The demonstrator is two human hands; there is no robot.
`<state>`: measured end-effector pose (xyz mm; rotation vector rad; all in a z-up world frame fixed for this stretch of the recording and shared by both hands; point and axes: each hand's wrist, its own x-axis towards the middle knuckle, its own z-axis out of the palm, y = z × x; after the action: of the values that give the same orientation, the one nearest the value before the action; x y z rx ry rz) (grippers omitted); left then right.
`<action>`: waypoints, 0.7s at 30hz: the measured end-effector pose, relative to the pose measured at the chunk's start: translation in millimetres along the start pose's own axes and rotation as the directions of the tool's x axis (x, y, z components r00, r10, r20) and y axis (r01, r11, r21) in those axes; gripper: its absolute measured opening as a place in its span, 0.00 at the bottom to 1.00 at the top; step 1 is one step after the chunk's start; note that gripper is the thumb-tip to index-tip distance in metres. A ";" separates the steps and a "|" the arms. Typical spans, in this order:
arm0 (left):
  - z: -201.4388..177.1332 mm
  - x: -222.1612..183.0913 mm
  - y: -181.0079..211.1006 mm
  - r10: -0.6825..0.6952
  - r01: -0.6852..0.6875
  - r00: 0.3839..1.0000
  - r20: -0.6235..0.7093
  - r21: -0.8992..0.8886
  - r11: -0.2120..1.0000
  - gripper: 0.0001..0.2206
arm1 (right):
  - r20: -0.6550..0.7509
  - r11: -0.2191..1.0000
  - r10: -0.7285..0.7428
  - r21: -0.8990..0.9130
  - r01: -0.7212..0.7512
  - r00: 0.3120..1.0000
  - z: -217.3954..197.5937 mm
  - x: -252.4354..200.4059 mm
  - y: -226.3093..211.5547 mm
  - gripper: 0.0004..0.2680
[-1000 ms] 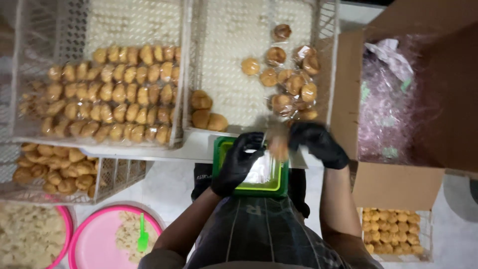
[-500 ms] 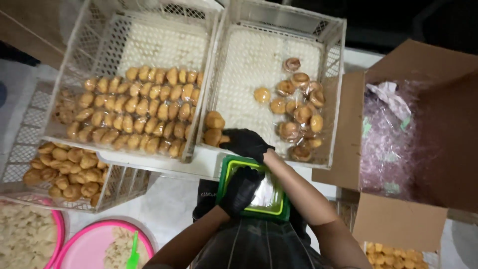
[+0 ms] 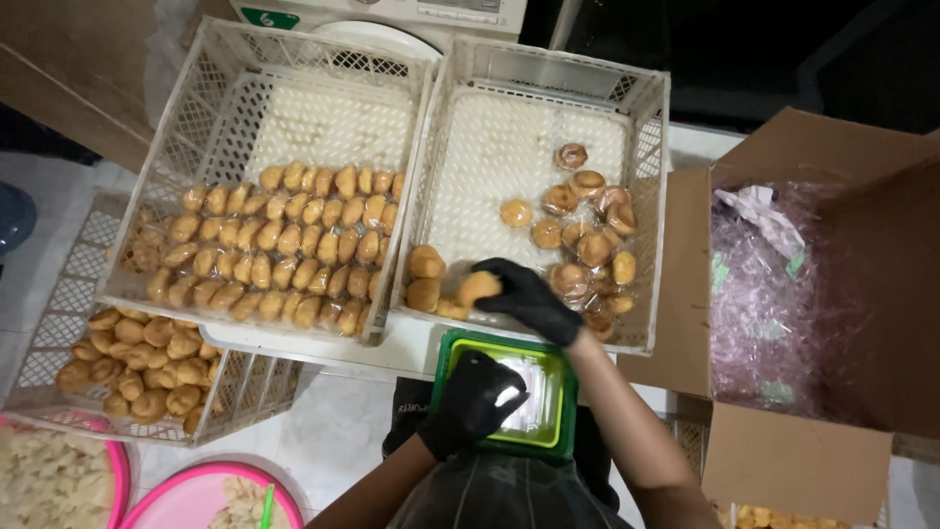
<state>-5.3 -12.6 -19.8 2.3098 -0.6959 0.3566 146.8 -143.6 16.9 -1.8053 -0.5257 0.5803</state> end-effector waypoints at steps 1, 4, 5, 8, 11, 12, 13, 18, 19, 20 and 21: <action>-4.5 3.0 0.3 -0.093 0.079 0.994 -0.051 -0.218 0.973 0.05 | -0.041 0.995 0.012 0.104 -0.008 0.999 -8.6 -12.2 -10.9 0.21; 4.2 -0.5 -10.8 -0.282 0.212 0.944 -0.171 -0.341 0.916 0.08 | -0.077 0.973 0.015 0.231 0.004 0.997 -30.7 -52.1 -13.5 0.22; 10.5 -3.7 -16.6 -0.354 0.289 0.896 -0.268 -0.255 0.923 0.09 | -0.074 0.966 -0.001 0.256 0.020 0.997 -37.4 -66.1 -9.4 0.23; -7.6 3.7 -12.9 -0.419 0.242 0.881 -0.222 -0.547 0.801 0.10 | 0.077 0.924 -0.017 0.383 -0.014 0.997 -38.0 -102.3 -41.0 0.28; -0.1 16.9 -4.8 -0.779 0.306 0.627 0.021 -0.926 0.221 0.09 | 0.078 0.927 -0.175 0.349 0.138 0.981 -17.7 -114.0 -33.0 0.21; 9.9 16.7 -7.1 -0.777 0.308 0.629 0.026 -0.926 0.219 0.09 | 0.074 0.927 -0.172 0.350 0.136 0.982 -8.5 -115.2 -13.6 0.21; 20.1 16.6 -9.1 -0.773 0.284 0.633 -0.037 -0.918 0.277 0.09 | -0.056 0.894 -0.023 0.446 0.045 0.998 0.5 -116.5 5.7 0.21; 1.9 32.9 -7.8 -0.742 0.216 0.670 -0.017 -0.952 0.217 0.17 | -0.258 0.842 0.149 0.539 0.014 0.954 12.5 -114.6 46.9 0.24; -6.7 36.8 -2.1 -0.733 0.236 0.680 0.038 -0.957 0.169 0.16 | -0.304 0.844 0.141 0.534 0.046 0.942 10.3 -113.0 47.9 0.24; -14.9 40.9 3.7 -0.721 0.255 0.687 0.092 -0.959 0.121 0.16 | -0.349 0.847 0.134 0.526 0.076 0.928 7.7 -111.5 48.8 0.24; -6.8 33.6 -5.3 -0.719 0.258 0.688 0.093 -0.958 0.123 0.16 | -0.351 0.845 0.134 0.528 0.078 0.927 7.2 -111.2 42.0 0.24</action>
<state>24.9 -17.5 -3.4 1.0690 0.2096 0.0214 58.4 -218.4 -10.8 -1.3339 -0.0525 0.3366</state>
